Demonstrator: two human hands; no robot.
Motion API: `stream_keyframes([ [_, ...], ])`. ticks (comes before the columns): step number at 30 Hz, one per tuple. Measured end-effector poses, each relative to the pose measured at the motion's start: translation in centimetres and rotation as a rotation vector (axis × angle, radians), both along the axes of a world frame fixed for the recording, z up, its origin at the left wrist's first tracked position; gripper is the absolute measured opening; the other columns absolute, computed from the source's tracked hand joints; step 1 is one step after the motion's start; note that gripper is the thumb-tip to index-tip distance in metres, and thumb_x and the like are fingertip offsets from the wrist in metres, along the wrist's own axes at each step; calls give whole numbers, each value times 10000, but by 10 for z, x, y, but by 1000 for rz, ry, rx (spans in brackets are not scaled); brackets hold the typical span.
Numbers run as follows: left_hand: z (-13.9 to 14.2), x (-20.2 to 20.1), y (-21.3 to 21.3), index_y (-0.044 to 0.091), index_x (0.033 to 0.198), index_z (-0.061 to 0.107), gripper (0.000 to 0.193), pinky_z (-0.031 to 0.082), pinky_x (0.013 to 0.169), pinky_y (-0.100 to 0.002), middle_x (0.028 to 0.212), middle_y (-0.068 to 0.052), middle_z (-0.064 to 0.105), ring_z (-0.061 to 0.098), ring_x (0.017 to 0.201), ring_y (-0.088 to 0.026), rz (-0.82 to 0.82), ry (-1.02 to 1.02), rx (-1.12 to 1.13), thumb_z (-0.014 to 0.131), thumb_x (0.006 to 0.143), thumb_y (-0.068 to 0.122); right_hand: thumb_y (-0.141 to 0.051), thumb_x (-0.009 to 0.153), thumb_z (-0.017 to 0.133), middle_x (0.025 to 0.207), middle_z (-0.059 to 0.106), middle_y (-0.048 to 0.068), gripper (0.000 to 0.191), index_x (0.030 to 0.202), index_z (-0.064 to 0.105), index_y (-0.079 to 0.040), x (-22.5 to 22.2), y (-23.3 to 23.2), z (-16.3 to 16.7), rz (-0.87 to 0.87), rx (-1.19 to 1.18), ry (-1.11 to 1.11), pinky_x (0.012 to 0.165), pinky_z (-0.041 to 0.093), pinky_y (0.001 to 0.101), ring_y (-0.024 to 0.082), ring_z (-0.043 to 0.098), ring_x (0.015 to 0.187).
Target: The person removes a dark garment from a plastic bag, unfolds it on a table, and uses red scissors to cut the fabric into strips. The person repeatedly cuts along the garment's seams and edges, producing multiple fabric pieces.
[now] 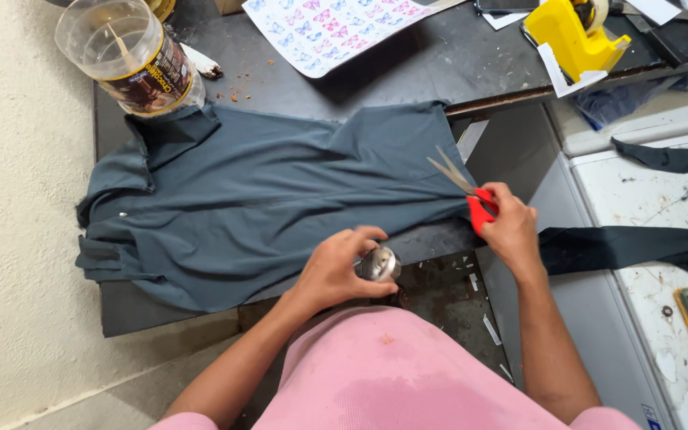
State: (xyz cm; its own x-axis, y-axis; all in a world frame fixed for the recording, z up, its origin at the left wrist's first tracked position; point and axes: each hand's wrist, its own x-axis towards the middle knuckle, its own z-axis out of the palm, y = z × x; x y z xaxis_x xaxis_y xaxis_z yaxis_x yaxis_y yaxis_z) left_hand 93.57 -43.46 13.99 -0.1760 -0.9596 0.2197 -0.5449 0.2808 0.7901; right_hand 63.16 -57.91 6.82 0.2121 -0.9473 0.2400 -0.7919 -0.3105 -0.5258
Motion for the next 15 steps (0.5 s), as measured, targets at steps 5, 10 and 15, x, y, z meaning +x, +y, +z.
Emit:
stream_keyframes([
  [5, 1, 49, -77, 37, 1238, 492, 708, 624, 711, -301, 839, -151, 716, 697, 783, -133, 392, 478, 132, 965, 729, 172, -90, 887, 821, 1012, 754, 158, 368, 1217, 662, -50, -50, 5, -2, -168, -127, 14, 816, 514, 455, 315, 729, 928],
  [10, -21, 129, -196, 117, 1090, 518, 819, 544, 742, -500, 902, -186, 725, 678, 905, -380, 892, -233, -204, 1096, 620, 456, -77, 956, 841, 963, 717, 55, 432, 1301, 598, 15, -54, 35, -4, -166, 86, -614, 757, 521, 241, 93, 652, 860],
  [15, -37, 163, -243, 56, 1000, 638, 659, 504, 833, -507, 992, -193, 696, 632, 1027, -410, 923, -458, 29, 991, 613, 457, -144, 878, 828, 839, 704, 41, 372, 1182, 642, -37, -8, 80, 1, -203, 427, -808, 599, 515, 215, 78, 651, 723],
])
